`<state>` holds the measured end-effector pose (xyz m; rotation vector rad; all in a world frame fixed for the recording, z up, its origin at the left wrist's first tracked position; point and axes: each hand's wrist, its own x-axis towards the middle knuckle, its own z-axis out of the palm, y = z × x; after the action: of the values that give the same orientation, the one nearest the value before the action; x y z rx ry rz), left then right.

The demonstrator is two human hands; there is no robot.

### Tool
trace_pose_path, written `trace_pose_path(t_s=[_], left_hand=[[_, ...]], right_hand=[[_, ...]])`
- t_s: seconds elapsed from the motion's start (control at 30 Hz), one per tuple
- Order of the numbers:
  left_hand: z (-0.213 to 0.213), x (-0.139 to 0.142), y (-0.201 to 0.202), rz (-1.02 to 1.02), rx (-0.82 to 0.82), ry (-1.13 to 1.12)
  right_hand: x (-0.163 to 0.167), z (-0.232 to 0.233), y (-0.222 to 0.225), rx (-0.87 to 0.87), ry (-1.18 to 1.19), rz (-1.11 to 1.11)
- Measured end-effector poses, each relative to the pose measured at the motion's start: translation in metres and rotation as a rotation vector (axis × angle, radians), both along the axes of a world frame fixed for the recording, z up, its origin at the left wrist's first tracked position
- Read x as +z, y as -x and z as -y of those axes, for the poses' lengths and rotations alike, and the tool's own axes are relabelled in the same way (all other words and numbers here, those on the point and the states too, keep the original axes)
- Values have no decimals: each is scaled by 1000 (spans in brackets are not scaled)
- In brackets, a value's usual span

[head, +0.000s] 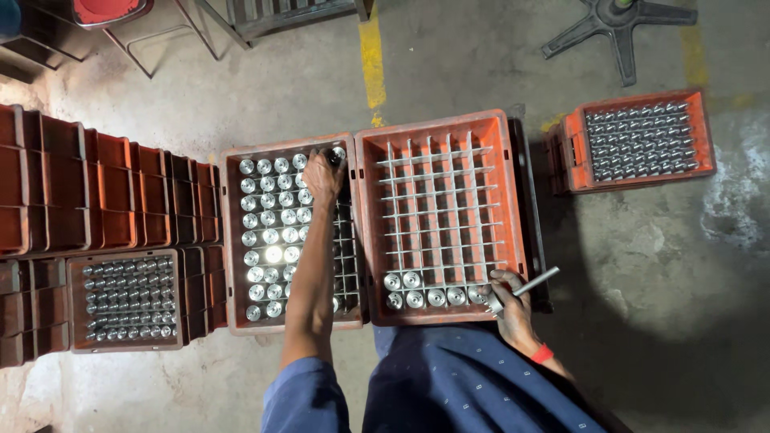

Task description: The person transfers small metal cylindrical parts from one orange crate to another using a metal rod to push them into place. They then move a full crate to a stack and bring a new crate to continue the process.

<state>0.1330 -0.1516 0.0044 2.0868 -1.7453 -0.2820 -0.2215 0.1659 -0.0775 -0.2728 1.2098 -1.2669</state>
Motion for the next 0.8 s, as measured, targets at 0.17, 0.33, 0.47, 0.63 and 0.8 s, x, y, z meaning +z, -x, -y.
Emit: trace_pose_path(t_s=[0.17,0.33,0.47,0.63,0.8], left_hand=[[-50,6,-43,-381,6,248],[-132,-41,-22,-1482,227,150],[-200,-66,56,-1104,120,-254],[-283,-32,125,-689,-214,-270],[-301,-7,146,-655,-253,-443]], right_hand=[[-12,-4,4,23,-12,-61],[3,19,-20,96,48,26],[30,43,-54,159,-35,32],[64,63,-72,136,165,46],[72,50,-74,218,183,-114]])
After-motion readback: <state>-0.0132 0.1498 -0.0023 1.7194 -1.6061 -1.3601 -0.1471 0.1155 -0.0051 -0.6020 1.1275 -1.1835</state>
